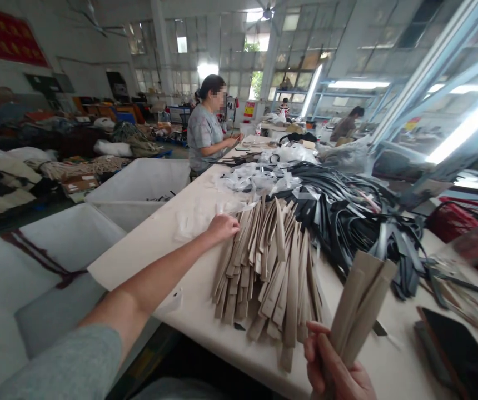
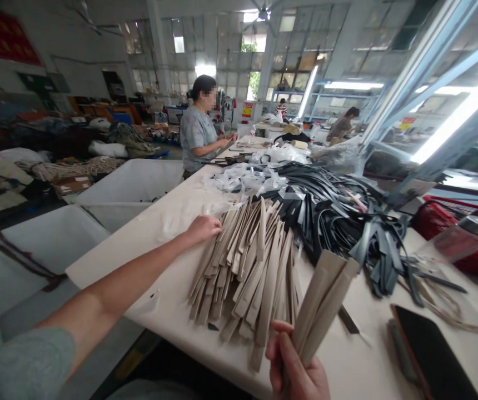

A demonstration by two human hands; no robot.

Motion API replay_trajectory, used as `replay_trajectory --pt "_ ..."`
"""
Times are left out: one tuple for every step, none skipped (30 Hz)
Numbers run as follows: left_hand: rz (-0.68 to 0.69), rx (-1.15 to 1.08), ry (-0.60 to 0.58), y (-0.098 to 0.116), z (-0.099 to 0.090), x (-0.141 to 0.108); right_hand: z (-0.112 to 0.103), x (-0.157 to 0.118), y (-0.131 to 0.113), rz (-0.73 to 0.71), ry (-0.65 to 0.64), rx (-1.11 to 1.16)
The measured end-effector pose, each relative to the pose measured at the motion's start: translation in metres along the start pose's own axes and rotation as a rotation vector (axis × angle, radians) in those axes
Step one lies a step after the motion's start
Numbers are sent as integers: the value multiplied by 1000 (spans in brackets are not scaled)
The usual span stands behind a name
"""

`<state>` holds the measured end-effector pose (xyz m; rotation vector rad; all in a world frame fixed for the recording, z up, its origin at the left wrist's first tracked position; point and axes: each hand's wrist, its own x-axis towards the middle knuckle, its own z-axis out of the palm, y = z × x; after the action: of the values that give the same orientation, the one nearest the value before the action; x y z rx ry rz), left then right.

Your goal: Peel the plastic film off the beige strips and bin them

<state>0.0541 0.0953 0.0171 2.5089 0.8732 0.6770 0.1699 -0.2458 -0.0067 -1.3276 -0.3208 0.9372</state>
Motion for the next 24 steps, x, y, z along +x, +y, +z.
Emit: replay_trajectory --pt "11 -7 0 5 -2 -2 3 -1 -1 -7 -5 8" --pt "35 -21 11 11 -7 -7 6 -1 -2 -6 -19 16" --pt "78 -45 35 17 -13 -16 10 0 -4 -1 -40 24" --pt "138 -73 67 24 -20 -27 16 2 -5 7 -70 29" --pt "213 -99 102 31 -26 -41 23 4 -7 17 -109 32" --pt "308 -115 141 38 -32 -56 32 7 -9 24 -148 33" --pt "423 -116 182 44 -37 -71 43 10 -10 31 -192 30" --pt "548 -96 219 50 -41 -85 54 13 -11 40 -239 22" --pt "665 -56 250 54 -44 -99 67 17 -10 53 -293 9" --pt "770 -9 278 57 -46 -110 80 19 -9 65 -354 -5" --pt "851 36 305 60 -47 -121 92 21 -8 77 -410 -17" --pt "899 72 327 61 -47 -130 103 23 -5 85 -457 -27" --pt "915 96 341 61 -48 -138 113 24 -3 88 -488 -31" --pt "912 106 352 60 -48 -145 121 25 -1 85 -501 -30" --pt "899 105 361 59 -48 -153 127 25 1 79 -499 -31" --pt "877 95 367 57 -47 -161 131 26 2 66 -483 -33" --pt "836 72 370 56 -46 -169 134 26 2 47 -463 -40" --pt "773 28 374 55 -45 -178 135 26 1 22 -440 -53" --pt "679 -49 384 55 -43 -188 136 27 -1 -6 -414 -72" --pt "549 -158 389 56 -41 -197 136 27 -4 -36 -390 -95" --pt "393 -294 376 58 -38 -206 136 27 -6 -66 -368 -121" --pt "226 -442 325 60 -36 -214 136 27 -8 -96 -352 -147" --pt "71 -590 233 64 -34 -219 136 26 -10 -123 -342 -169" --pt "-61 -725 107 68 -33 -223 137 25 -11 -143 -338 -186"
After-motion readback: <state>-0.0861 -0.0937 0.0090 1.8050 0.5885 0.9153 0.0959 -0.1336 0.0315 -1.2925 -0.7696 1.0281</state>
